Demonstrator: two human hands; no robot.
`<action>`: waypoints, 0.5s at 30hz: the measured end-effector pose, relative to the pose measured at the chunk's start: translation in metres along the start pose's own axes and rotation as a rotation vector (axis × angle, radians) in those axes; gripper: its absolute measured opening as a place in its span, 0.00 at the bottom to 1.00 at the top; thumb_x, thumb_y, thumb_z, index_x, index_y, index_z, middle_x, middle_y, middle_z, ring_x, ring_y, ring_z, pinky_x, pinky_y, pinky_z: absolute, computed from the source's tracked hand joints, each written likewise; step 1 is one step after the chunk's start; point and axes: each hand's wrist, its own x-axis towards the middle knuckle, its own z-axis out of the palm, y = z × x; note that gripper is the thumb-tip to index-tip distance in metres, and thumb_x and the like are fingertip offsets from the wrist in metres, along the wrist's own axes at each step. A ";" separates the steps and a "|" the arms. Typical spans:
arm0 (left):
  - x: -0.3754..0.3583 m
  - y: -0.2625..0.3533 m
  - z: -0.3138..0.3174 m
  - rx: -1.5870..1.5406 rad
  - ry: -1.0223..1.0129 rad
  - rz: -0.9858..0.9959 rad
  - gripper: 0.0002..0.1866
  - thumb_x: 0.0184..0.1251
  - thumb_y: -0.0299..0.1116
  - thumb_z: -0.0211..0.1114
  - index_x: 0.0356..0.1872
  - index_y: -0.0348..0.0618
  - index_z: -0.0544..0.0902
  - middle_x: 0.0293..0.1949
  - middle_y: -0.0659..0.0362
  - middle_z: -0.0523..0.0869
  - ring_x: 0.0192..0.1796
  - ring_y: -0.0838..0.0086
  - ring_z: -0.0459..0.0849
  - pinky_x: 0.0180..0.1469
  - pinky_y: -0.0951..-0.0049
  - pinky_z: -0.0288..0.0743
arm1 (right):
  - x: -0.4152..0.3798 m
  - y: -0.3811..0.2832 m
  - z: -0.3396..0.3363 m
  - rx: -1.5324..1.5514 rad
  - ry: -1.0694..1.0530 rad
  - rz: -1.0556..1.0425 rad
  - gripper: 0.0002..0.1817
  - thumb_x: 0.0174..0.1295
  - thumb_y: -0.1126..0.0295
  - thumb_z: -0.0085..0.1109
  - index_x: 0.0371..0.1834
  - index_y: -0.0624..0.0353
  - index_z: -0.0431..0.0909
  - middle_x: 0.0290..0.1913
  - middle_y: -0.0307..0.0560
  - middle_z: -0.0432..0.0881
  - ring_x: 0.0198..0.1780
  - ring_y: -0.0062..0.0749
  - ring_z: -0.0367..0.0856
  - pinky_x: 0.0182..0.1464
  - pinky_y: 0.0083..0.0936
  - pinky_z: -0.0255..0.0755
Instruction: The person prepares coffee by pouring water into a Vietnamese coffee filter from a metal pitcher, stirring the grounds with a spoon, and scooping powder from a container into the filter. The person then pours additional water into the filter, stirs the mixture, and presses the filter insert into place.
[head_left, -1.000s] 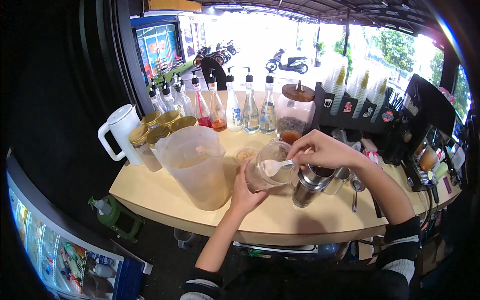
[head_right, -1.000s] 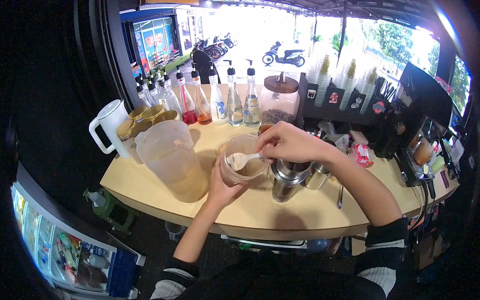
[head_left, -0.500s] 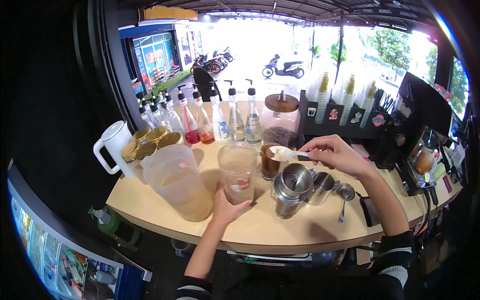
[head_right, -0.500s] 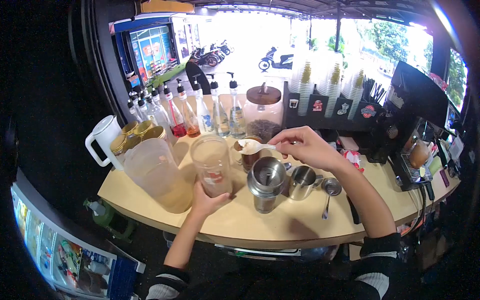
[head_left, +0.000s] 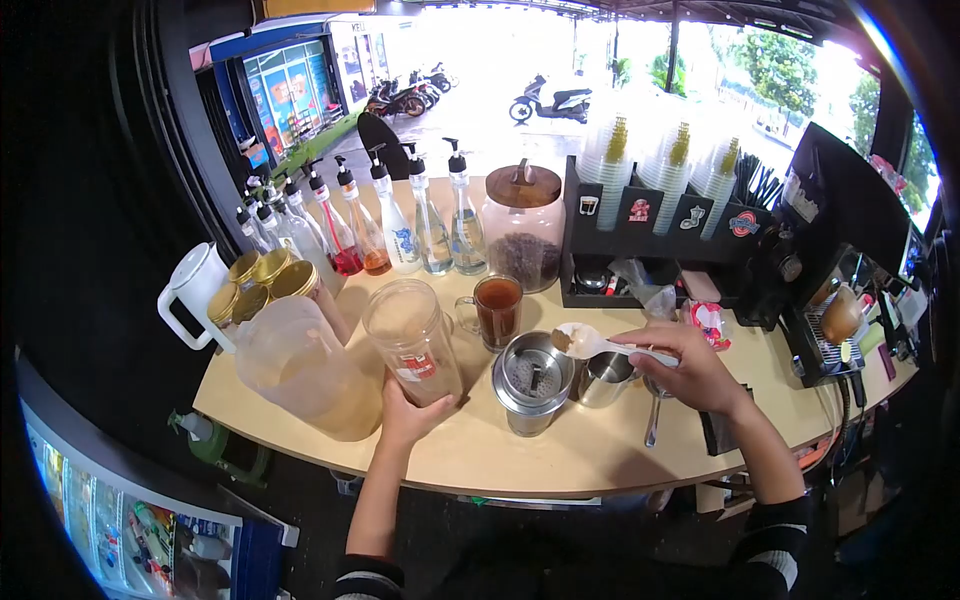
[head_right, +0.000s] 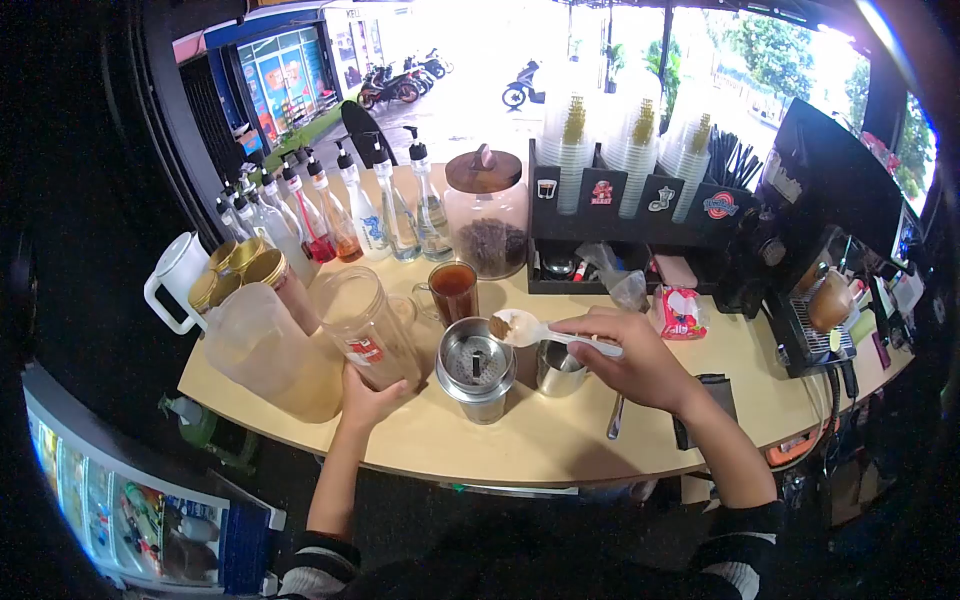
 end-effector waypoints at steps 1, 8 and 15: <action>0.000 -0.001 0.000 0.002 0.000 -0.005 0.47 0.33 0.36 0.81 0.58 0.35 0.66 0.52 0.49 0.77 0.55 0.63 0.77 0.58 0.64 0.70 | 0.000 0.001 0.000 0.016 0.012 0.000 0.15 0.62 0.76 0.56 0.53 0.59 0.78 0.45 0.51 0.83 0.46 0.39 0.80 0.50 0.28 0.72; 0.001 -0.005 0.000 0.018 0.004 0.007 0.46 0.33 0.35 0.81 0.58 0.35 0.66 0.52 0.49 0.77 0.55 0.63 0.77 0.59 0.64 0.69 | 0.004 0.006 0.002 -0.019 0.013 -0.089 0.15 0.62 0.79 0.57 0.53 0.58 0.79 0.41 0.50 0.83 0.42 0.40 0.80 0.47 0.29 0.73; 0.003 -0.001 -0.001 0.018 -0.022 0.029 0.46 0.33 0.32 0.82 0.58 0.36 0.65 0.52 0.51 0.77 0.55 0.65 0.78 0.59 0.63 0.71 | 0.004 0.008 0.001 -0.029 0.035 -0.141 0.16 0.61 0.81 0.56 0.52 0.58 0.79 0.39 0.51 0.82 0.39 0.40 0.79 0.43 0.31 0.72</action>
